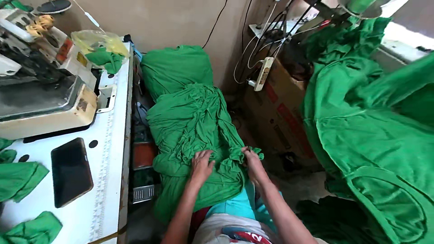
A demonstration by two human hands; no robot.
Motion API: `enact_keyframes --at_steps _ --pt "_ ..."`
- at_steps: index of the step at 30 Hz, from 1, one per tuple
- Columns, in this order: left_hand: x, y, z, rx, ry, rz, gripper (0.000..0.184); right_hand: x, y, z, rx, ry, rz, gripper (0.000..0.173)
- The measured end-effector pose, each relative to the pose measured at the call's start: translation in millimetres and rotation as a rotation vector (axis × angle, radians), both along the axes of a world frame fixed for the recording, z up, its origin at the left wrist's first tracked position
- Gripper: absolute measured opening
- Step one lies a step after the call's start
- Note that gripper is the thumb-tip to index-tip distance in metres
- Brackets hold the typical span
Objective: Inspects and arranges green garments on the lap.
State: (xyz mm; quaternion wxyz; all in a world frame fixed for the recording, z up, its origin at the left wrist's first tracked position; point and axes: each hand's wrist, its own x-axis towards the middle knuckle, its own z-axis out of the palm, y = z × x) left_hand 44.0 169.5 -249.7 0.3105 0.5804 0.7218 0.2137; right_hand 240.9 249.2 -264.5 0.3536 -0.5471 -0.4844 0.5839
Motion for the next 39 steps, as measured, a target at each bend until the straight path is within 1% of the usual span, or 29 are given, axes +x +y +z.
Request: enact_keyframes --at_steps 2,4,5,6,8,9,10,11,12,13,15,16,17,19,20,21,22,23,24,26,27,28,29,30,32,33,34,36,39 --pt "8 3 6 0.026 -0.022 0.06 0.034 7 4 4 -0.128 0.138 -0.05 0.025" --pt "21 3 7 0.114 -0.1 0.111 0.034 9 6 8 -0.17 0.228 -0.059 0.021" --pt "28 4 5 0.141 -0.175 0.108 0.039 10 7 9 -0.182 0.27 -0.056 0.02" --pt "34 4 2 0.141 -0.269 0.089 0.05 10 7 10 -0.183 0.304 -0.05 0.02" --pt "43 5 -3 0.068 -0.435 0.038 0.08 9 5 10 -0.18 0.36 -0.04 0.021" --pt "45 4 -6 0.024 -0.455 0.015 0.082 9 4 10 -0.181 0.396 -0.034 0.021" --pt "46 4 -7 -0.006 -0.437 -0.001 0.072 8 3 10 -0.185 0.429 -0.026 0.022" --pt "46 4 -9 -0.02 -0.402 -0.004 0.056 9 2 10 -0.187 0.446 -0.009 0.022" --pt "46 4 -8 -0.027 -0.368 0.005 0.045 10 3 10 -0.188 0.457 0.004 0.021" --pt "45 3 -6 -0.025 -0.325 0.022 0.04 11 2 11 -0.188 0.463 0.016 0.021" --pt "46 0 -2 0.036 -0.21 0.079 0.045 12 1 11 -0.191 0.456 0.032 0.021" --pt "48 -1 0 0.113 -0.171 0.111 0.048 13 -1 11 -0.191 0.445 0.037 0.019" --pt "49 0 0 0.2 -0.172 0.134 0.049 12 -2 12 -0.186 0.434 0.043 0.019" --pt "50 5 3 0.271 -0.316 0.123 0.054 11 -6 11 -0.173 0.413 0.058 0.018" --pt "49 9 6 0.234 -0.409 0.103 0.054 10 -8 11 -0.159 0.38 0.069 0.018" --pt "47 11 10 0.176 -0.46 0.091 0.048 9 -10 10 -0.126 0.319 0.08 0.018" --pt "44 13 13 0.11 -0.434 0.086 0.036 8 -11 10 -0.064 0.215 0.093 0.018" --pt "41 14 18 0.04 -0.365 0.079 0.03 8 -11 10 0.03 0.071 0.122 0.02" --pt "36 13 21 -0.008 -0.315 0.075 0.029 10 -10 11 0.134 -0.099 0.191 0.026" --pt "26 6 19 0.016 -0.356 0.096 0.027 16 -10 11 0.34 -0.443 0.376 0.03" --pt "21 0 15 0.055 -0.428 0.109 0.025 18 -10 12 0.391 -0.564 0.482 0.029" --pt "17 -7 12 0.092 -0.496 0.125 0.023 19 -10 13 0.4 -0.634 0.569 0.029" --pt "14 -14 8 0.116 -0.53 0.142 0.022 18 -11 13 0.386 -0.666 0.611 0.03" --pt "12 -20 7 0.124 -0.532 0.152 0.022 16 -12 15 0.359 -0.676 0.606 0.035" --pt "12 -31 8 0.126 -0.51 0.163 0.024 9 -14 25 0.349 -0.684 0.5 0.05" --pt "13 -35 9 0.127 -0.498 0.169 0.025 6 -14 30 0.37 -0.684 0.458 0.054" --pt "14 -38 10 0.133 -0.487 0.178 0.025 3 -15 34 0.409 -0.681 0.436 0.052" --pt "16 -41 9 0.153 -0.464 0.193 0.025 -3 -16 40 0.524 -0.662 0.45 0.041" --pt "17 -41 8 0.194 -0.461 0.196 0.025 -10 -18 45 0.696 -0.653 0.583 0.029"
